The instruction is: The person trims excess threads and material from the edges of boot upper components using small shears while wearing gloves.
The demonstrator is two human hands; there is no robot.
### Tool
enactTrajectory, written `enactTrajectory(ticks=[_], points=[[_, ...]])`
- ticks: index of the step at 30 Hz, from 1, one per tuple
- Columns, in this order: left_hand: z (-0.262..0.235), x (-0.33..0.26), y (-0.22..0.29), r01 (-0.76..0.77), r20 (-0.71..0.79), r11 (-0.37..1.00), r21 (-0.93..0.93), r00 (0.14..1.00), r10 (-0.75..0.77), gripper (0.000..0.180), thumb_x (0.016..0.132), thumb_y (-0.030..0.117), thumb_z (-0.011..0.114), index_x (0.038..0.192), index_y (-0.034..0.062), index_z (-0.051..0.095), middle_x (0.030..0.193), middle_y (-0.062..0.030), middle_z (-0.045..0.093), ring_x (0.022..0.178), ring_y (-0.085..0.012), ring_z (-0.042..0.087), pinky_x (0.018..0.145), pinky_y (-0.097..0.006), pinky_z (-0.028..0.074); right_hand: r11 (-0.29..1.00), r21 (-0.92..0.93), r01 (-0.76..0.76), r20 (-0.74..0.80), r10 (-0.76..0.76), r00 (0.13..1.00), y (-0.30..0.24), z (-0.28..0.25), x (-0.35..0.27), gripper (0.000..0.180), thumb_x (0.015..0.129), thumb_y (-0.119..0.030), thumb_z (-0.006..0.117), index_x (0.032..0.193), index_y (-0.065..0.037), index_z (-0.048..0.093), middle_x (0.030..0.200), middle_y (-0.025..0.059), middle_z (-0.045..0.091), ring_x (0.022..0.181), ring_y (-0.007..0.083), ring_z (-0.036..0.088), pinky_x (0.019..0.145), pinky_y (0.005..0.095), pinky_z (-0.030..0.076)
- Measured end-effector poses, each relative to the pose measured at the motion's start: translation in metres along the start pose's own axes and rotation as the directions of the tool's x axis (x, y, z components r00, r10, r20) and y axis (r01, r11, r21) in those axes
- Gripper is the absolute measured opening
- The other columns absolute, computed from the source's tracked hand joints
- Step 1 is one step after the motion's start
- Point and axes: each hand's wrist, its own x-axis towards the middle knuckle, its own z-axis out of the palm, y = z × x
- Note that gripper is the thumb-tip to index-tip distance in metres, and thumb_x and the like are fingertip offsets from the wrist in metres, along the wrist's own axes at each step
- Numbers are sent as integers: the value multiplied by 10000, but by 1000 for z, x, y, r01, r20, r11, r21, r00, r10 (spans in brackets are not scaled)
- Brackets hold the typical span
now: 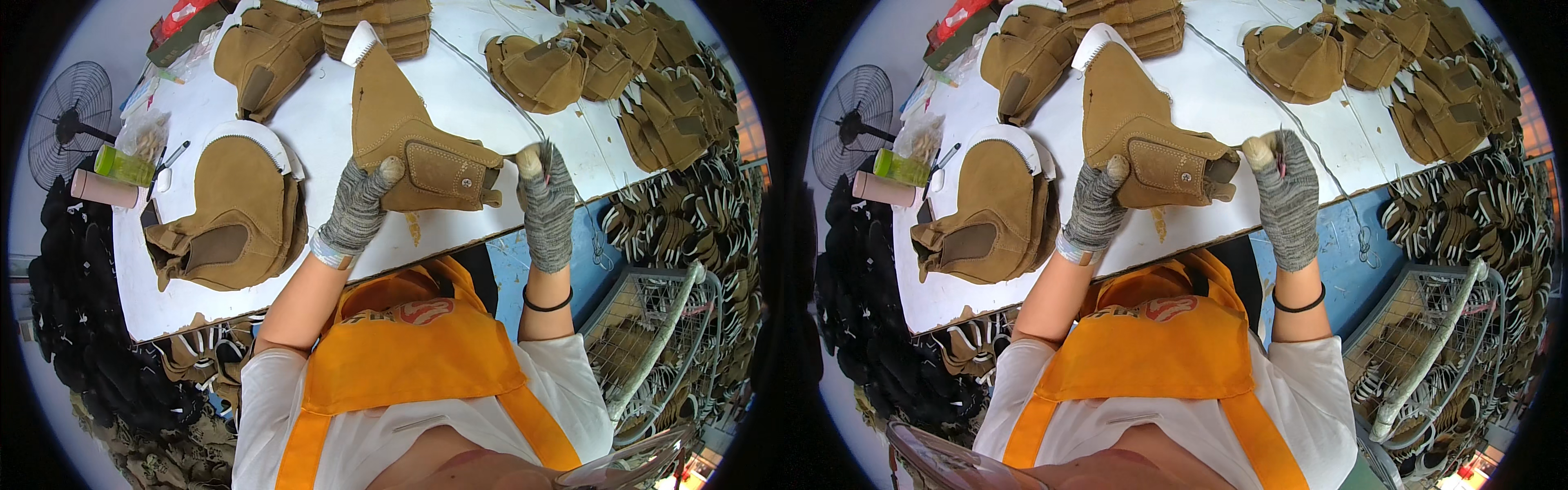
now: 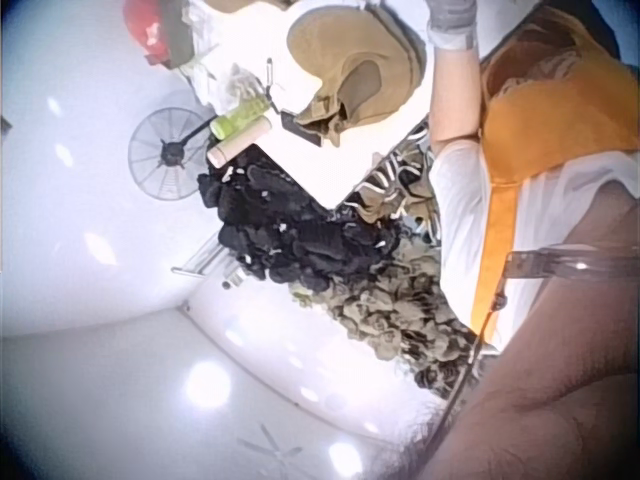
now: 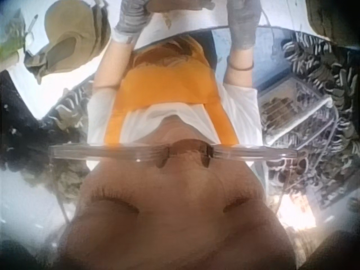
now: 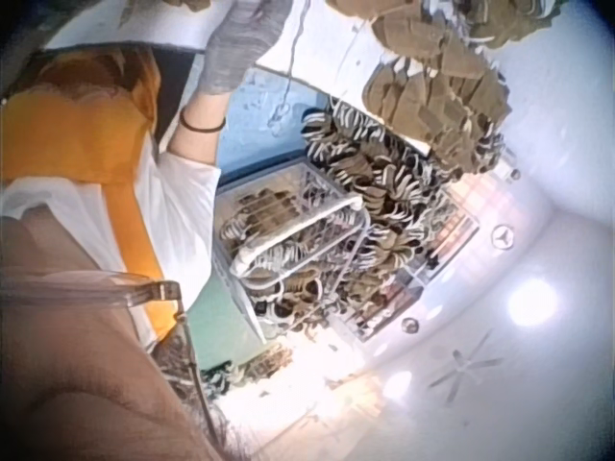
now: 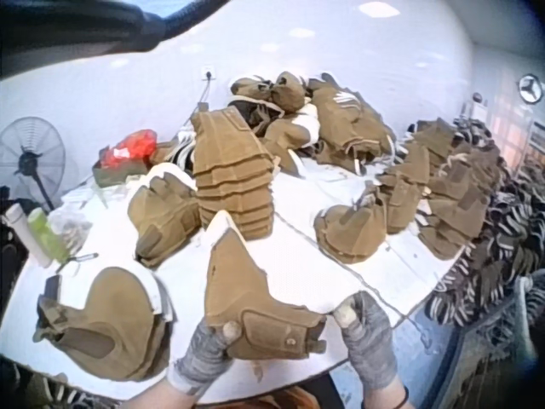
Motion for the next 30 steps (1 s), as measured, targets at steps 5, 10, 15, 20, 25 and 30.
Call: enactTrajectory(ticks=[5, 10, 15, 20, 25, 30], points=[[4, -2, 6, -37, -21, 999, -33, 999, 36, 658, 816, 383, 682, 1298, 13, 430, 1187, -95, 552, 1099, -192, 526, 942, -315, 437, 955, -48, -293, 141, 297, 944, 16, -11, -9, 592, 854, -604, 522, 676, -42, 581, 537, -2, 454, 515, 112, 434, 508, 243, 379], [3, -5, 5, -27, -22, 999, 32, 999, 27, 693, 806, 388, 691, 1314, 12, 406, 1202, -100, 542, 1112, -198, 520, 952, -325, 434, 698, 402, -592, 555, 329, 764, 19, 1, -29, 532, 823, -585, 581, 762, -57, 575, 468, -31, 418, 347, 62, 315, 333, 215, 238], [3, -5, 8, -36, -18, 992, -121, 999, 34, 735, 799, 391, 698, 1340, 23, 365, 1246, -118, 505, 1146, -226, 505, 977, -353, 429, 580, 535, -614, 630, 211, 748, 17, 9, -31, 365, 851, -417, 644, 804, -66, 555, 521, -36, 444, 379, 50, 317, 350, 200, 245], [-5, -2, 1, 90, 12, 876, -473, 995, -96, 731, 824, 410, 657, 1359, 35, 331, 1292, -153, 469, 1194, -290, 474, 1018, -431, 409, 905, 387, -176, 393, 11, 919, -2, 20, -40, 322, 870, -377, 631, 889, -58, 594, 634, -26, 521, 519, 53, 422, 477, 194, 341], [-14, 0, -5, 174, 30, 740, -649, 979, -204, 681, 873, 430, 572, 1376, 56, 307, 1338, -173, 426, 1235, -325, 430, 1034, -488, 387, 945, 315, -87, 399, -48, 916, -18, 30, -40, 330, 874, -387, 621, 897, -58, 609, 673, -21, 537, 569, 59, 449, 522, 207, 364], [-14, 2, -3, 147, -2, 742, -654, 980, -197, 634, 910, 452, 497, 1386, 84, 301, 1369, -166, 395, 1247, -339, 415, 1049, -504, 359, 928, 369, -41, 365, -105, 925, -23, 47, -48, 327, 893, -386, 591, 885, -59, 607, 660, -18, 519, 567, 57, 441, 519, 207, 352]])
